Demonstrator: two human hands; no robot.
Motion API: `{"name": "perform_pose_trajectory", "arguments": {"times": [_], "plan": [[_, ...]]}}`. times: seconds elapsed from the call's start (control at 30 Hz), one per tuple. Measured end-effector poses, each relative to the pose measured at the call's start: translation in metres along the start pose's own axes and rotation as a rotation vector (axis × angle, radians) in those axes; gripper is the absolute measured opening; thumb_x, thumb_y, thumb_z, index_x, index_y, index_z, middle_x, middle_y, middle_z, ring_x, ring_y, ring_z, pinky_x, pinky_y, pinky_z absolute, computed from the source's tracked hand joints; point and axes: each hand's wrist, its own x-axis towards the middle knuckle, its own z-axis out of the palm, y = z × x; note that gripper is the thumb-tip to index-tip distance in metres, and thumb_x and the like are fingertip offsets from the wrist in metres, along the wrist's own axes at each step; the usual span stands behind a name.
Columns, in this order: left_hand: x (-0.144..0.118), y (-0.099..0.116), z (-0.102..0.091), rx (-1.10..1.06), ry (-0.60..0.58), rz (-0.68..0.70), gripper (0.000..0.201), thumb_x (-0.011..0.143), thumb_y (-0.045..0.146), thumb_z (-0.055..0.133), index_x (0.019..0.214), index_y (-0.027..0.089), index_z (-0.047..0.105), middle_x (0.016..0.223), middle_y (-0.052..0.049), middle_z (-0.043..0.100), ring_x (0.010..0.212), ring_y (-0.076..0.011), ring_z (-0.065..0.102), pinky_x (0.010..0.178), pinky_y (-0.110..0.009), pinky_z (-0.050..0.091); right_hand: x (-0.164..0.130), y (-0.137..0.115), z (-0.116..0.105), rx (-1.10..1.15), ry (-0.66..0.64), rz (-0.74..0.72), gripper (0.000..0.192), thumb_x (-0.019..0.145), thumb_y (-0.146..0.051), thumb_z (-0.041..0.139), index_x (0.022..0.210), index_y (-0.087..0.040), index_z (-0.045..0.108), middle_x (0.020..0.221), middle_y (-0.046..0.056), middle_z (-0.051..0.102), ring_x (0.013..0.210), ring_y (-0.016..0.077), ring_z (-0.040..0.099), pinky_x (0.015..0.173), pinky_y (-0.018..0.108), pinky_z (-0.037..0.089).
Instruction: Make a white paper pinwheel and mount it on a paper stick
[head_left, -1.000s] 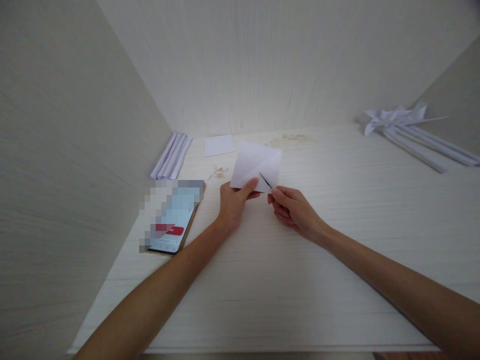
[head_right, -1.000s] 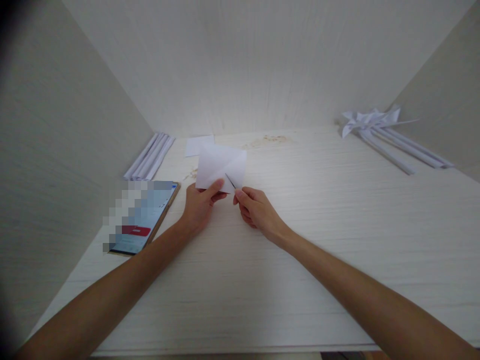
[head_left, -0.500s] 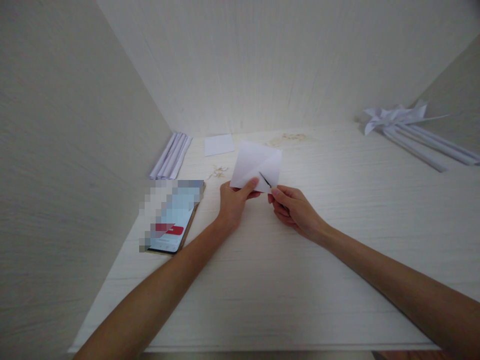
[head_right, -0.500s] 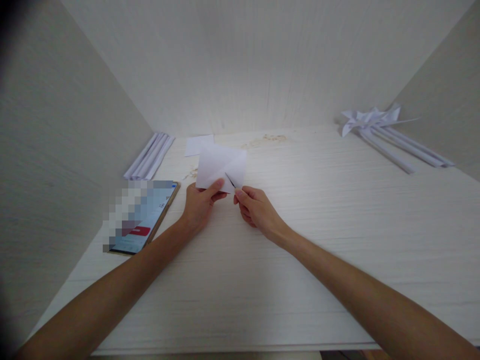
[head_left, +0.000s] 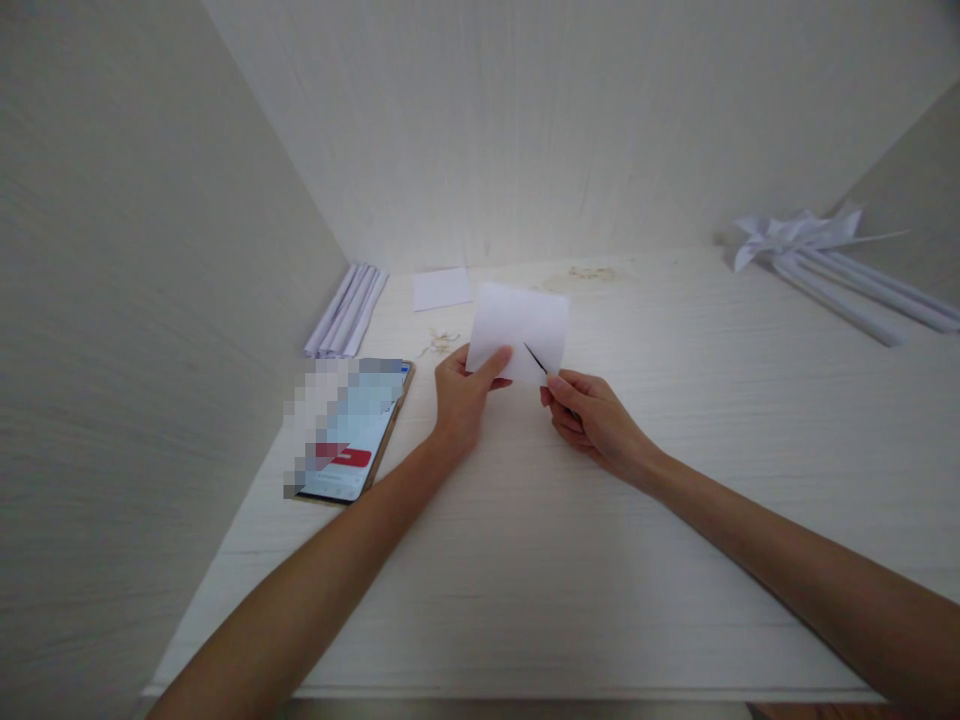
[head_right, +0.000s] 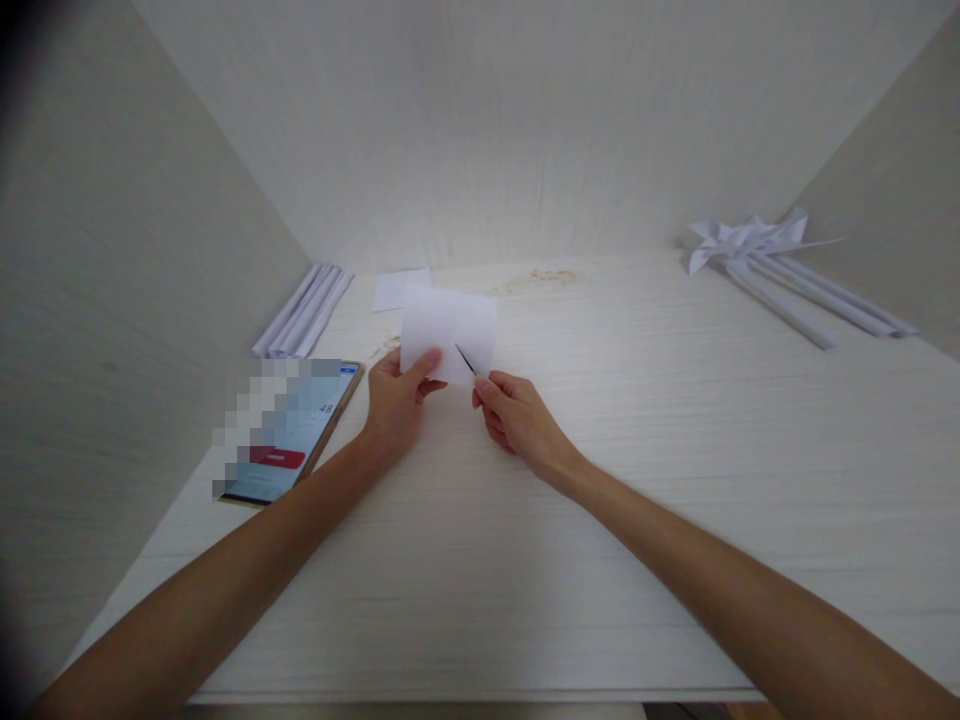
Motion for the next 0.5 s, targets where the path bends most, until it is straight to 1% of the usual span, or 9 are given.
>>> {"name": "perform_pose_trajectory", "arguments": {"times": [0.1,0.17,0.27,0.3,0.37,0.5], "plan": [[0.007,0.002,-0.006,0.081,0.041,0.12,0.018,0.059,0.033,0.064,0.067,0.017,0.062,0.065,0.002,0.059,0.057,-0.0081,0.051,0.048,-0.018,0.041,0.0,0.001,-0.001,-0.009,-0.004,-0.001,0.025,0.075,-0.036,0.05,0.06,-0.017,0.044,0.035,-0.011,0.027,0.026,0.0011,0.019,0.025,0.014,0.01],[0.01,0.004,-0.01,0.174,0.055,0.243,0.013,0.06,0.029,0.064,0.059,0.017,0.059,0.06,0.003,0.053,0.056,-0.0071,0.046,0.048,-0.018,0.037,0.0,0.0,-0.001,-0.013,-0.008,-0.003,0.025,0.075,-0.036,0.05,0.06,-0.017,0.044,0.035,-0.011,0.027,0.026,0.0011,0.019,0.025,0.014,0.011],[0.013,0.006,-0.013,0.269,0.115,0.392,0.018,0.059,0.024,0.066,0.048,0.017,0.054,0.056,0.004,0.045,0.055,-0.0064,0.041,0.051,-0.018,0.034,-0.001,-0.001,0.0,-0.022,-0.007,-0.004,0.025,0.074,-0.036,0.051,0.06,-0.017,0.044,0.035,-0.012,0.026,0.026,0.0012,0.019,0.025,0.014,0.011],[0.013,0.006,-0.013,0.279,0.137,0.411,0.019,0.059,0.023,0.066,0.046,0.017,0.053,0.055,0.005,0.043,0.054,-0.0063,0.039,0.051,-0.019,0.034,-0.001,-0.001,0.0,-0.022,-0.006,-0.002,0.025,0.074,-0.037,0.051,0.06,-0.017,0.044,0.035,-0.012,0.026,0.026,0.0012,0.019,0.025,0.014,0.01],[0.014,0.005,-0.013,0.272,0.166,0.402,0.018,0.06,0.024,0.065,0.047,0.017,0.053,0.053,0.006,0.041,0.051,-0.0059,0.037,0.05,-0.019,0.033,-0.002,-0.001,0.0,-0.017,-0.004,-0.003,0.025,0.073,-0.037,0.051,0.06,-0.017,0.043,0.035,-0.012,0.025,0.026,0.0011,0.019,0.025,0.014,0.01],[0.014,0.003,-0.012,0.179,0.172,0.295,0.02,0.062,0.03,0.064,0.051,0.017,0.053,0.047,0.007,0.043,0.041,-0.0046,0.039,0.042,-0.019,0.031,-0.003,-0.001,-0.001,0.018,0.009,-0.01,0.026,0.073,-0.039,0.051,0.062,-0.017,0.044,0.037,-0.011,0.027,0.027,0.001,0.019,0.026,0.014,0.009]]}}
